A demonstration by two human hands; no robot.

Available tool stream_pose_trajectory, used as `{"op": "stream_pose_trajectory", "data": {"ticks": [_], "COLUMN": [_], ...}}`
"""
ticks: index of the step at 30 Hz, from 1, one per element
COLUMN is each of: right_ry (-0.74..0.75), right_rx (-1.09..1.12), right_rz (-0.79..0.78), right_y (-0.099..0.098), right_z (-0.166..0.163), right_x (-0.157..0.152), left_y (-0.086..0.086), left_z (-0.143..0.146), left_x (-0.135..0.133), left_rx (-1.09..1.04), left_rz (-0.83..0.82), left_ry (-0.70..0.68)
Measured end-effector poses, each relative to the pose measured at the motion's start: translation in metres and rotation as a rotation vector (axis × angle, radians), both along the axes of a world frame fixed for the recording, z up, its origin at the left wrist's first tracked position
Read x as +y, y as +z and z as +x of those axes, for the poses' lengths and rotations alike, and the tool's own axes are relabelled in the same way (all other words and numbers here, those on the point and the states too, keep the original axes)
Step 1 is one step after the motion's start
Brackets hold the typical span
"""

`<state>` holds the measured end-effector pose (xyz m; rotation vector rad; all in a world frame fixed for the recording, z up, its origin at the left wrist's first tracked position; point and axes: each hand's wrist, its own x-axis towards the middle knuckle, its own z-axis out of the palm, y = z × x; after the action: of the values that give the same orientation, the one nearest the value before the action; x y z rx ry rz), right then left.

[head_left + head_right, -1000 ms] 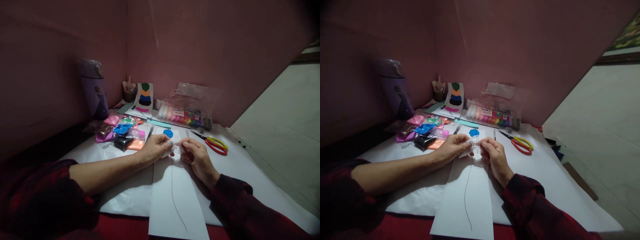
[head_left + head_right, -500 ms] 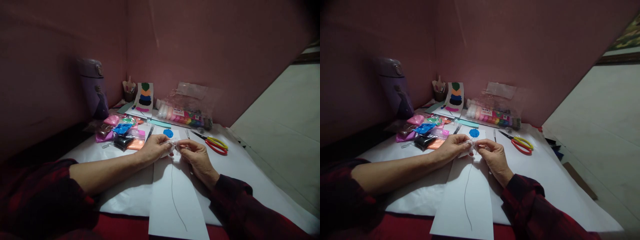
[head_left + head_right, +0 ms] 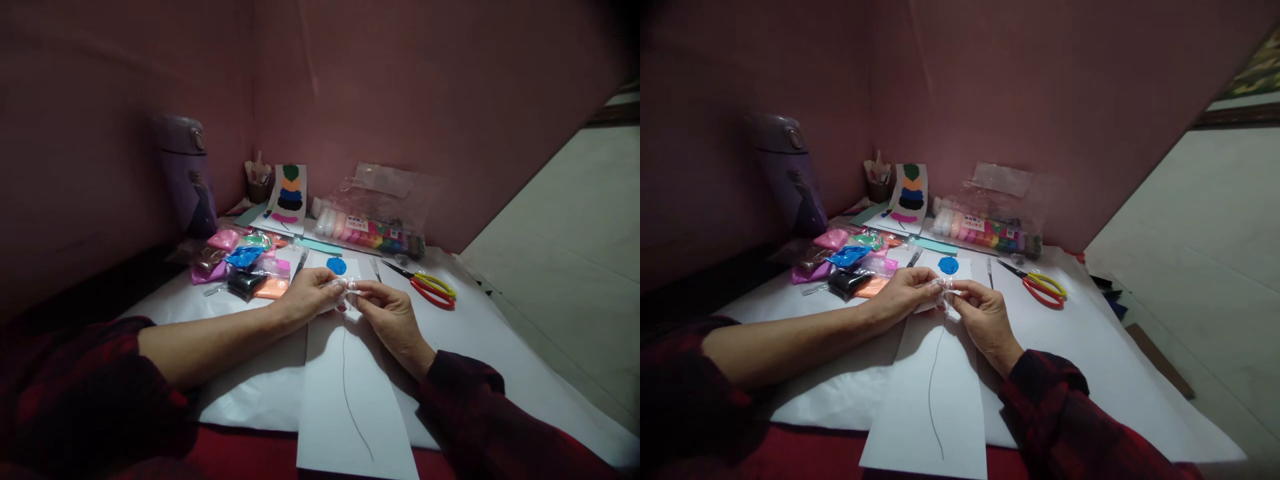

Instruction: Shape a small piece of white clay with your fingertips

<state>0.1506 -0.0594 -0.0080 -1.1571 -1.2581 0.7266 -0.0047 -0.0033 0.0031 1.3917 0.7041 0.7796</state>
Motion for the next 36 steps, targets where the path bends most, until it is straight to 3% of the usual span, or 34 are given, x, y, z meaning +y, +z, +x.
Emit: {"op": "stream_pose_trajectory", "data": {"ticks": [18, 27, 36], "right_ry": [-0.031, 0.022, -0.054], "right_rx": [-0.115, -0.119, -0.171], "right_rz": [0.004, 0.018, 0.015], "right_y": [0.0010, -0.0040, -0.0001], "right_z": [-0.0026, 0.0013, -0.0011], "right_x": [-0.0023, 0.0002, -0.0009], "left_y": [0.0001, -0.0020, 0.0001], "left_z": [0.0006, 0.0005, 0.0010], "left_x": [-0.0006, 0.0012, -0.0005], "left_rx": [0.024, 0.042, 0.064], "left_rz": [0.037, 0.061, 0.047], "left_ry": [-0.005, -0.016, -0.011]}}
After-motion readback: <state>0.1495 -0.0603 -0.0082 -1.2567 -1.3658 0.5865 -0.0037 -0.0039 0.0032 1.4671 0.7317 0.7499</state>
